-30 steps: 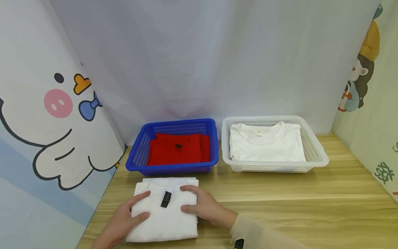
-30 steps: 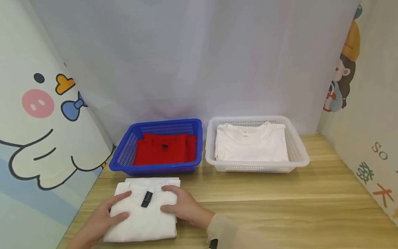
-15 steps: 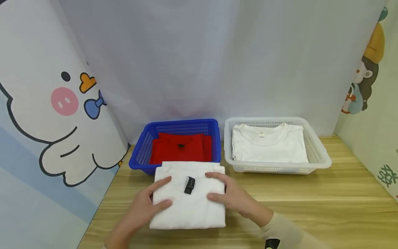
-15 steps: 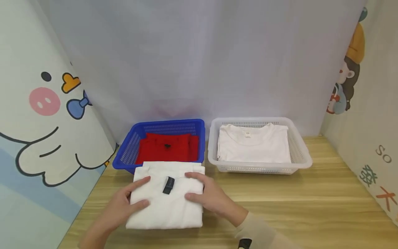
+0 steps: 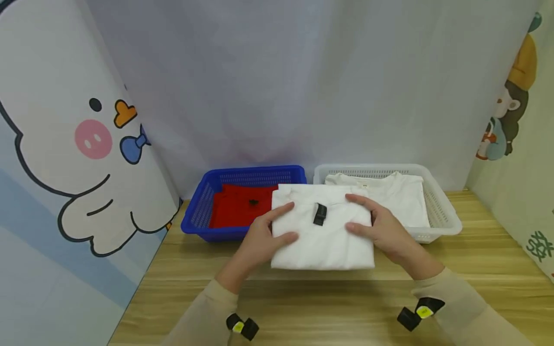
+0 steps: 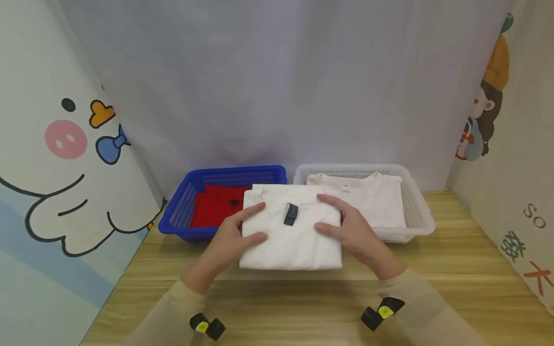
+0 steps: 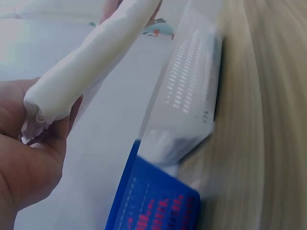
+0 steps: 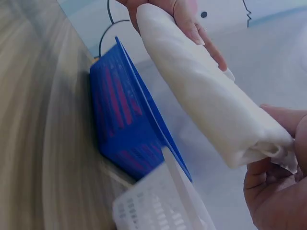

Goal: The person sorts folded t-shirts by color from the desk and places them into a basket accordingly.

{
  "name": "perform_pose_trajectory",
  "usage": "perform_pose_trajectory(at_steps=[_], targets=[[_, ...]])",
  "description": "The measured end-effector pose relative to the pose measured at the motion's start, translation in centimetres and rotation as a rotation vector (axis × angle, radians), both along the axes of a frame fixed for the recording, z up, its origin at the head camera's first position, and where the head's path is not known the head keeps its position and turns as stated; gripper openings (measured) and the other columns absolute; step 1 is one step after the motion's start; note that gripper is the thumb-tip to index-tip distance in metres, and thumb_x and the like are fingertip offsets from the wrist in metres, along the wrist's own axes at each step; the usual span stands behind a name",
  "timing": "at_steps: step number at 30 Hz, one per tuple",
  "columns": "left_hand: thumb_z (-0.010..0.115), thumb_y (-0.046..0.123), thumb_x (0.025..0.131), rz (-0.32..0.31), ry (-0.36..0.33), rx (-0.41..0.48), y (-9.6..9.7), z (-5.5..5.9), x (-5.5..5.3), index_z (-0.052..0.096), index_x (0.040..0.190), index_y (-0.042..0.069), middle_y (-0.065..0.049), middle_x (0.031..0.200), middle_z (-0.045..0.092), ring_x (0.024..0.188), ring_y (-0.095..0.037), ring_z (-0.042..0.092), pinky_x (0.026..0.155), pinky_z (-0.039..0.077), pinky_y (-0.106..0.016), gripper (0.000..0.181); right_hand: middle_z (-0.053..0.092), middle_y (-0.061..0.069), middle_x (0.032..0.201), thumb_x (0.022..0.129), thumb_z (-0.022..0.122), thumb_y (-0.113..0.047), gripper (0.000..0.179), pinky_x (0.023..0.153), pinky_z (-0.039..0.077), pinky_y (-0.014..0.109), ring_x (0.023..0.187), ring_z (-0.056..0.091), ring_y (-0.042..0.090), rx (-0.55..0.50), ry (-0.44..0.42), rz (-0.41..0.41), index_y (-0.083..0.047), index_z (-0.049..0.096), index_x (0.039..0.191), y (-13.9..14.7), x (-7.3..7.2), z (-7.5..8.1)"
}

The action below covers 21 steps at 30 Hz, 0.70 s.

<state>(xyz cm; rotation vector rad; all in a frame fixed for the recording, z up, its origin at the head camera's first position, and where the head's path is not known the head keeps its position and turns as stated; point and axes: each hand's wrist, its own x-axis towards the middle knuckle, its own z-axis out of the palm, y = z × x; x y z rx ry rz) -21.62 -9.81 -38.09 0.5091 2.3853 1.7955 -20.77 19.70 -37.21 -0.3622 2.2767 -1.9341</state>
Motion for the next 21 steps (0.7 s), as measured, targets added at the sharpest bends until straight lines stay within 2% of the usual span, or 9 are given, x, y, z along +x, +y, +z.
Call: perform_pose_trajectory(at_steps=[4, 8, 11, 14, 18, 21], targets=[[0.08, 0.02, 0.08, 0.012, 0.027, 0.042, 3.6, 0.4, -2.9, 0.053, 0.137, 0.035, -0.005, 0.131, 0.055, 0.104, -0.02, 0.06, 0.079, 0.055, -0.033, 0.065, 0.046, 0.017, 0.13, 0.089, 0.071, -0.018, 0.073, 0.074, 0.056, 0.032, 0.095, 0.061, 0.013, 0.005, 0.001, -0.05, -0.018, 0.032, 0.151, 2.9, -2.3, 0.9], [0.079, 0.018, 0.08, 0.035, 0.078, 0.013, 6.6, 0.3, -5.3, 0.054, 0.137, 0.034, 0.002, 0.141, 0.048, 0.124, -0.015, 0.047, 0.093, 0.048, -0.033, 0.064, 0.043, 0.012, 0.132, 0.09, 0.069, -0.016, 0.074, 0.073, 0.055, 0.026, 0.096, 0.059, 0.009, -0.016, 0.006, -0.066, -0.02, 0.029, 0.153, 5.5, -4.1, 1.4], [0.079, 0.02, 0.08, 0.038, 0.064, 0.019, 8.6, 0.0, -6.9, 0.054, 0.136, 0.038, 0.004, 0.144, 0.046, 0.127, -0.014, 0.044, 0.095, 0.047, -0.032, 0.064, 0.033, 0.016, 0.145, 0.091, 0.067, -0.013, 0.074, 0.074, 0.054, 0.022, 0.099, 0.057, 0.006, -0.047, 0.019, -0.069, -0.02, 0.027, 0.153, 7.0, -5.0, 1.5], [0.079, 0.02, 0.081, 0.036, 0.002, 0.041, 10.3, -0.1, -8.1, 0.053, 0.135, 0.043, 0.002, 0.146, 0.043, 0.126, -0.014, 0.044, 0.09, 0.05, -0.031, 0.065, 0.021, 0.015, 0.153, 0.091, 0.066, -0.009, 0.075, 0.075, 0.053, 0.019, 0.101, 0.056, 0.003, -0.106, 0.022, -0.072, -0.02, 0.026, 0.154, 8.3, -5.8, 1.2], [0.079, 0.017, 0.08, 0.058, -0.02, 0.028, 12.4, -0.2, -9.6, 0.052, 0.136, 0.042, 0.0, 0.147, 0.041, 0.128, -0.015, 0.042, 0.093, 0.048, -0.031, 0.067, 0.037, 0.007, 0.14, 0.09, 0.067, -0.006, 0.075, 0.072, 0.053, 0.02, 0.096, 0.059, 0.004, -0.162, 0.007, -0.102, -0.019, 0.028, 0.153, 9.9, -6.9, 0.3], [0.078, 0.014, 0.081, 0.071, 0.005, -0.004, 13.7, -0.7, -10.4, 0.05, 0.139, 0.038, 0.0, 0.147, 0.042, 0.13, -0.015, 0.042, 0.098, 0.045, -0.032, 0.068, 0.041, 0.002, 0.132, 0.09, 0.068, -0.01, 0.076, 0.072, 0.053, 0.019, 0.095, 0.057, 0.003, -0.097, 0.007, -0.155, -0.021, 0.028, 0.153, 11.0, -7.7, -0.4]])
